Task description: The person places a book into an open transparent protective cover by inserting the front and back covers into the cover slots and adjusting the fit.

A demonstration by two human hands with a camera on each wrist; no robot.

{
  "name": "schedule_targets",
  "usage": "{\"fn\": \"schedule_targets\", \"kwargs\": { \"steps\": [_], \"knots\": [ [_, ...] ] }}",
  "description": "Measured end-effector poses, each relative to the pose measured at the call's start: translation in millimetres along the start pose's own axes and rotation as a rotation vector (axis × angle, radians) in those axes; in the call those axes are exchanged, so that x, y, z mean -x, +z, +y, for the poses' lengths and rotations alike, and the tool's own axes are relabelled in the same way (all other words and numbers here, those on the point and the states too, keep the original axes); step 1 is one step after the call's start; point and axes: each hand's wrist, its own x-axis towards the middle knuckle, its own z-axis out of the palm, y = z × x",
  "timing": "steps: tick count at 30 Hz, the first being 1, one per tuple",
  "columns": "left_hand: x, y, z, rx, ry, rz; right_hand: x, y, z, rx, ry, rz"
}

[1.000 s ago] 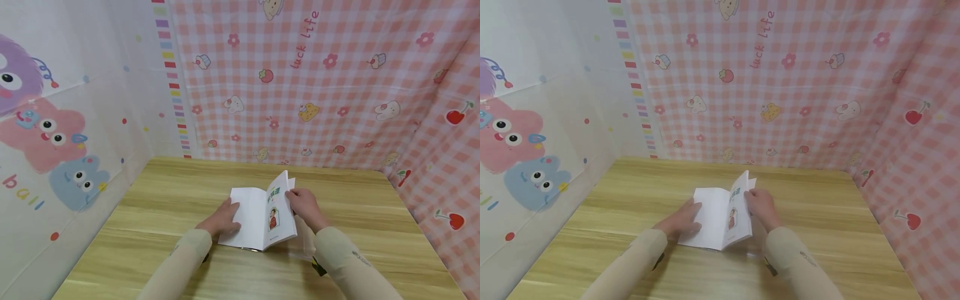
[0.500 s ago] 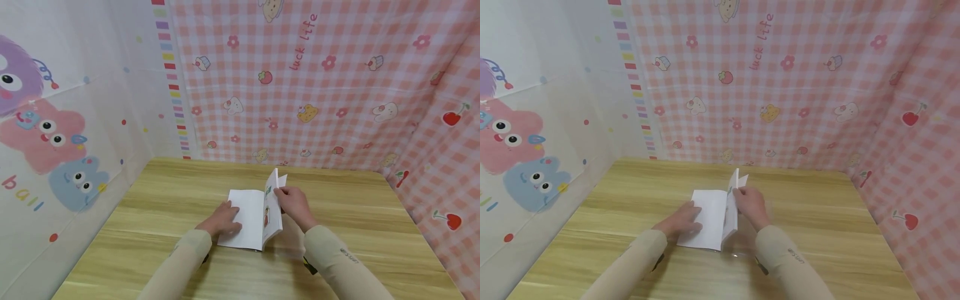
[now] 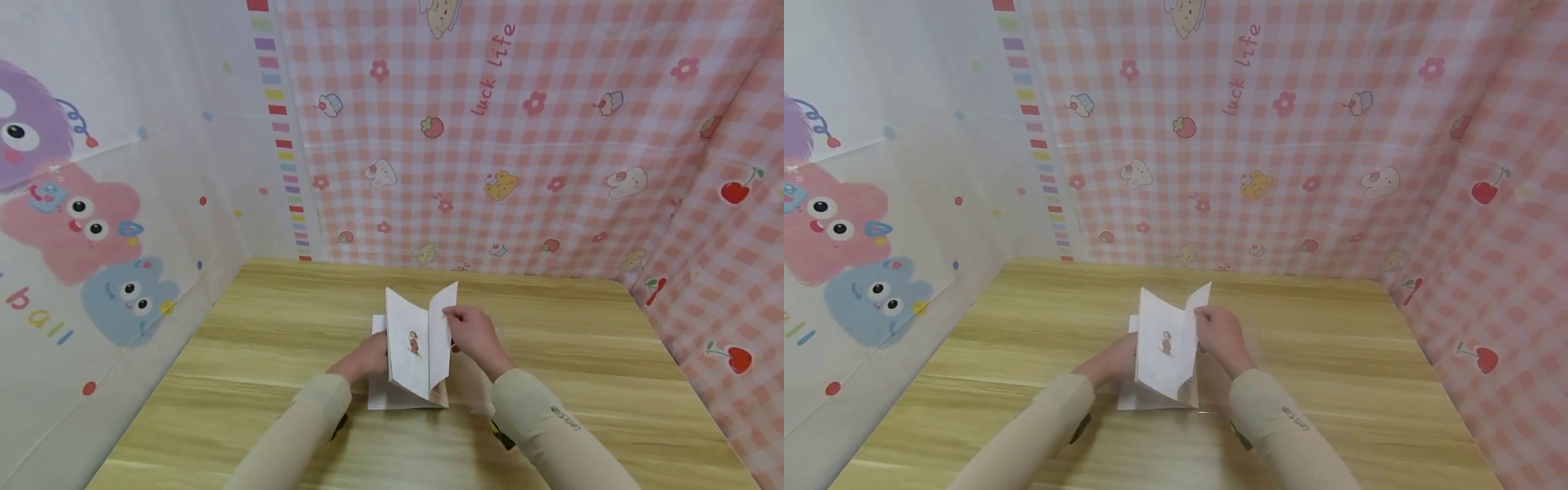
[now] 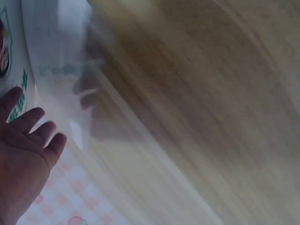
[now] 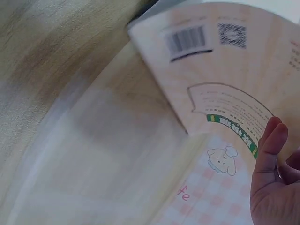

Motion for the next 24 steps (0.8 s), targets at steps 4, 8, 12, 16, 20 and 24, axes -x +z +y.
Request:
{"fn": "schedule_targets", "kwargs": {
  "steps": [4,8,12,16,20,24],
  "knots": [
    [1.8,-2.3,-2.6,0.028,-0.092,0.011,0.1,1.3,0.3,0.025,-0.003,0.001],
    [3.5,-7.7,-1.5,0.207,-0.168,0.069,0.7,1.7,0.5,0.01,0.002,-0.003],
    [2.5,-11.8,0.5,0.373,-0.236,0.084,1.1,1.7,2.7,-0.058,0.027,-0.029],
    [0.2,-12.8,0.0,0.289,-0.227,0.105,1.8,2.4,6.7,-0.135,0.051,-0.051],
    [-1.4,-13.4,-3.1,0.18,-0.215,0.191,3.7,2.1,8.4,-0.183,0.054,-0.059],
    [-0.5,-14.7,-8.1,0.09,-0.262,0.26,4.6,1.6,10.2,-0.205,0.046,-0.064]
  ]
}}
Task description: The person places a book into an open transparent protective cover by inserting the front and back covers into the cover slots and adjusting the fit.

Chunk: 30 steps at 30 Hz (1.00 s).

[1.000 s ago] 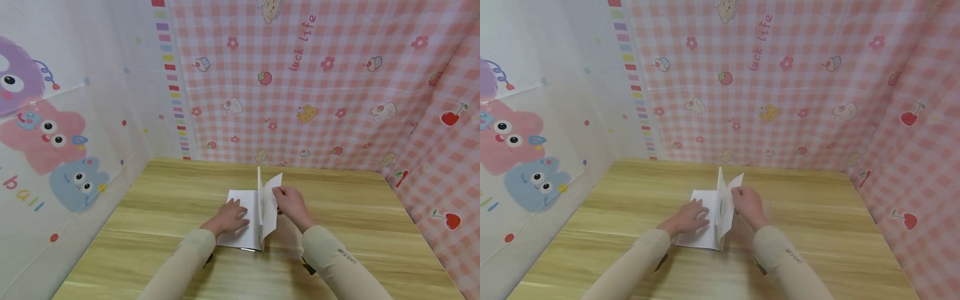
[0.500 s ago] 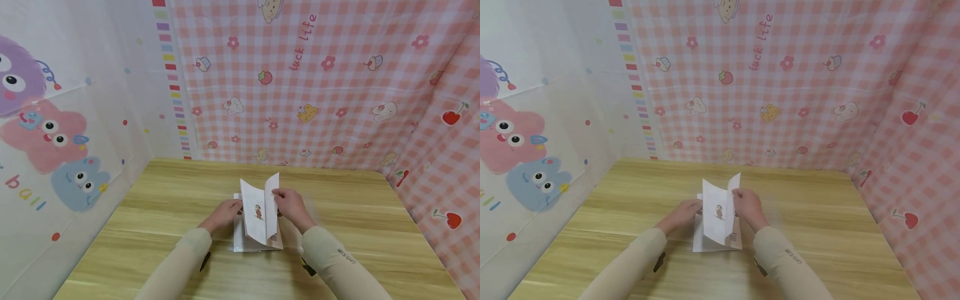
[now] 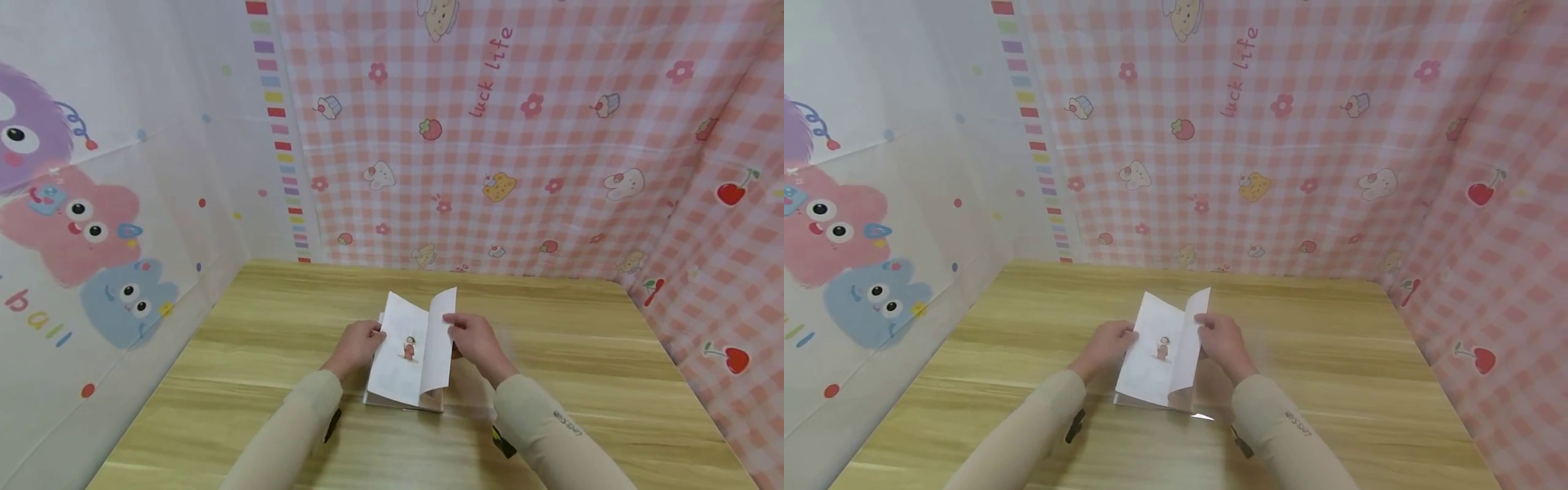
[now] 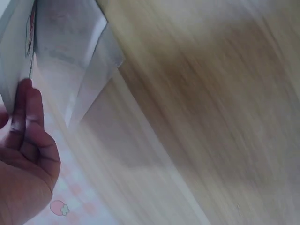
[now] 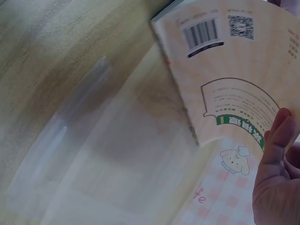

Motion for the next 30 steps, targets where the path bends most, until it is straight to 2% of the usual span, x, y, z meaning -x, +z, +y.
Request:
{"fn": "schedule_targets", "kwargs": {
  "steps": [6,10,15,22,26,30],
  "knots": [
    [4.8,-5.0,-5.1,-0.073,-0.103,0.014,-1.6,2.6,6.5,0.013,-0.025,0.017],
    [8.5,-8.4,-2.1,-0.118,-0.12,0.03,-2.3,3.6,9.3,0.008,-0.037,0.032],
    [9.6,-7.9,4.4,-0.131,-0.041,0.043,-2.9,4.2,10.7,0.035,-0.01,0.023],
    [3.4,4.1,7.7,-0.089,0.129,0.023,-2.0,3.5,15.0,0.05,0.025,-0.006],
    [0.7,9.6,12.2,-0.039,0.179,-0.053,-2.2,0.4,19.9,0.071,0.058,-0.007],
    [1.2,13.1,22.3,-0.028,0.157,-0.185,-3.0,-2.5,25.6,0.09,0.089,0.001]
  ]
}}
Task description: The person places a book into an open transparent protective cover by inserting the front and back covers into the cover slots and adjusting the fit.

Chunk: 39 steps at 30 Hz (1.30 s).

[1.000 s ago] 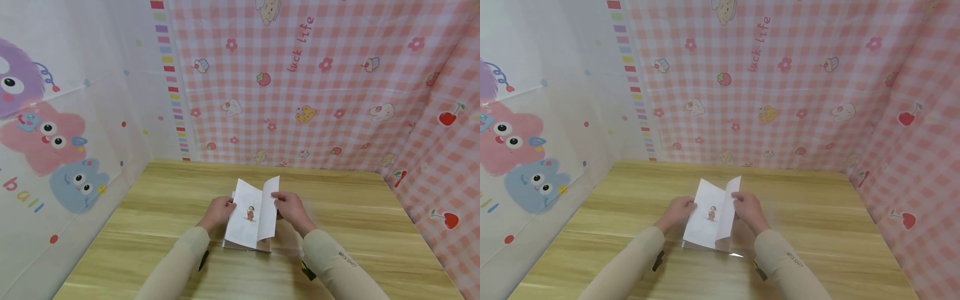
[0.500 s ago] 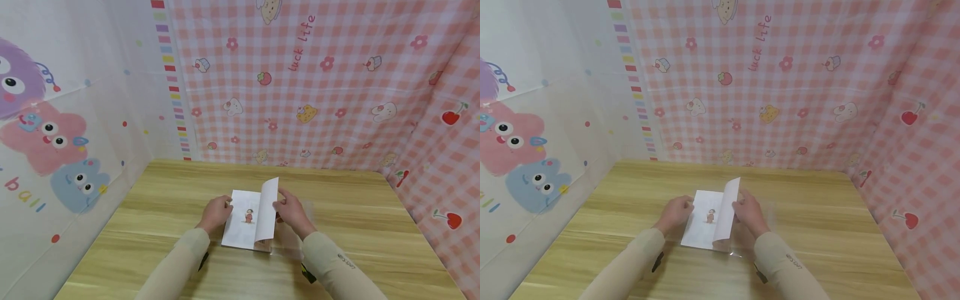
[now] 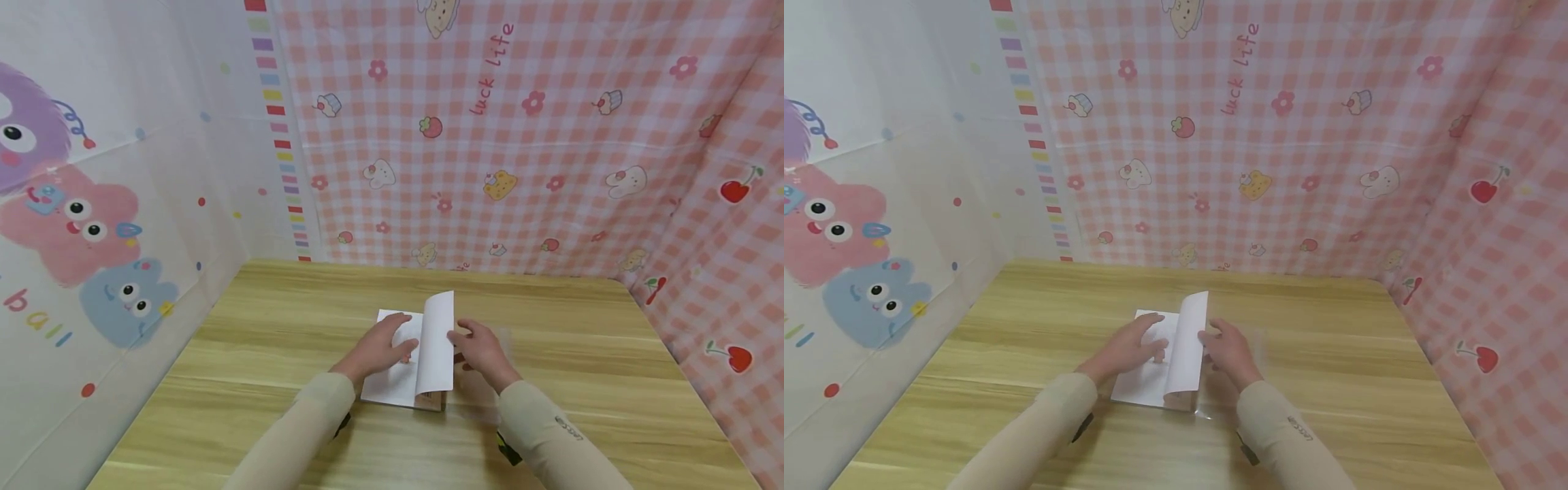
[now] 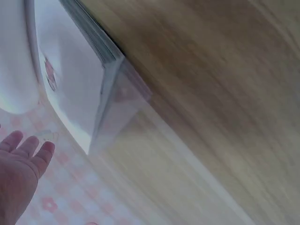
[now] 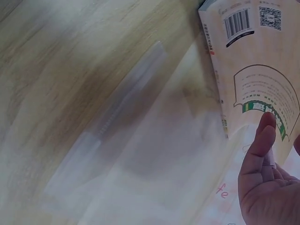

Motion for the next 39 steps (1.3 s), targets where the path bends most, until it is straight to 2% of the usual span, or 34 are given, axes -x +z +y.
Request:
{"fn": "schedule_targets", "kwargs": {
  "steps": [4,9,15,21,28,34,39],
  "knots": [
    [-0.6,3.9,9.4,-0.073,0.009,-0.101,-1.0,-1.9,4.7,0.002,0.012,0.003],
    [-0.9,8.5,17.3,-0.175,0.086,-0.157,-0.7,-3.0,6.9,0.002,0.018,-0.003],
    [-0.9,12.0,22.7,-0.255,0.165,-0.183,-0.4,-3.5,10.9,0.017,0.036,-0.013],
    [-1.3,17.2,19.0,-0.345,0.238,-0.228,-2.4,-2.9,16.5,0.023,0.05,-0.008],
    [-1.7,22.3,18.6,-0.386,0.257,-0.238,-1.2,-3.2,17.6,0.034,0.059,-0.01],
    [-3.0,25.3,21.4,-0.455,0.312,-0.236,-0.2,-3.6,18.0,0.046,0.064,-0.007],
    [-4.0,26.9,22.6,-0.489,0.311,-0.254,-1.8,-3.3,20.1,0.063,0.051,-0.002]
  ]
}}
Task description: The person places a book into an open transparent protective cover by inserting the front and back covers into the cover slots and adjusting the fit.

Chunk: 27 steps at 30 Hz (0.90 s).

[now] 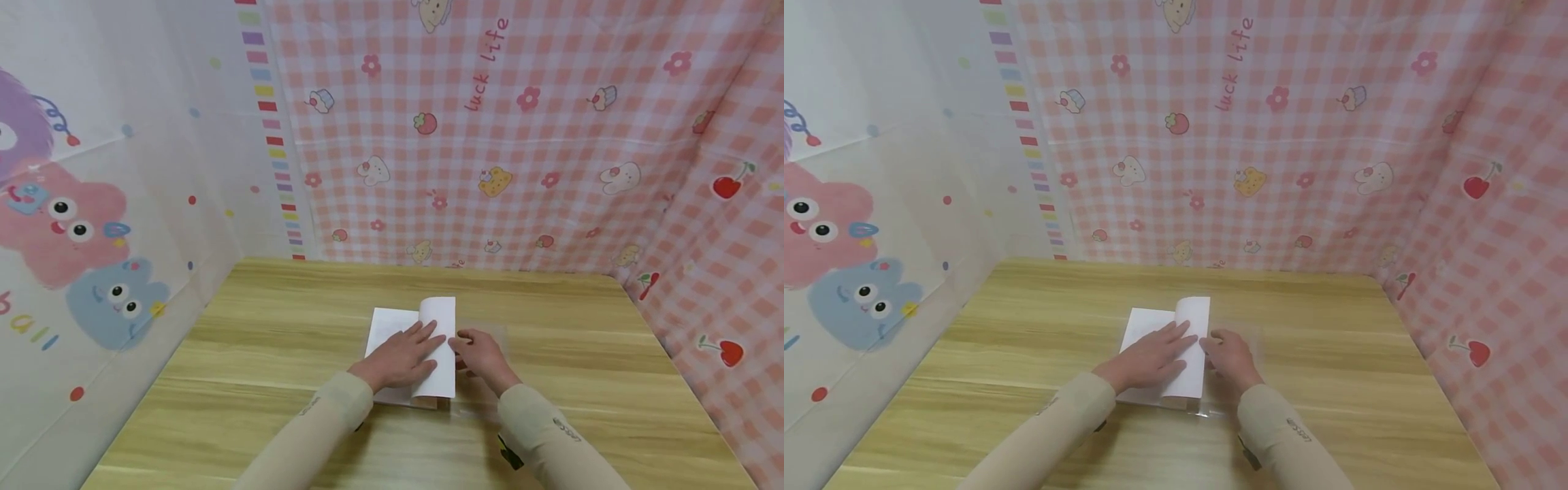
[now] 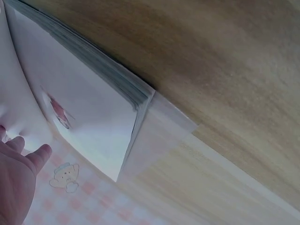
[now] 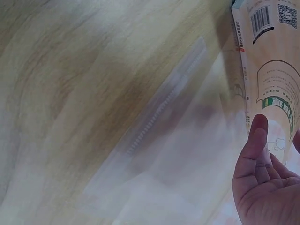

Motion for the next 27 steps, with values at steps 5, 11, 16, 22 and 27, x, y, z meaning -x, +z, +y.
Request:
{"fn": "schedule_targets", "kwargs": {
  "steps": [5,11,16,22,27],
  "knots": [
    [-0.9,2.3,0.5,0.017,-0.015,-0.011,0.6,0.1,4.4,0.011,-0.017,0.004],
    [0.2,6.6,-0.2,0.051,-0.025,-0.005,0.1,-0.9,6.2,0.029,-0.008,0.02],
    [1.0,9.7,-1.0,0.114,-0.047,-0.005,-0.3,-4.9,8.3,0.059,-0.003,0.045],
    [-0.1,11.9,0.2,0.109,-0.053,0.004,1.9,-11.0,13.7,0.234,-0.082,0.112],
    [-2.8,16.8,0.8,0.034,-0.037,0.011,5.2,-13.6,18.1,0.353,-0.163,0.147]
  ]
}}
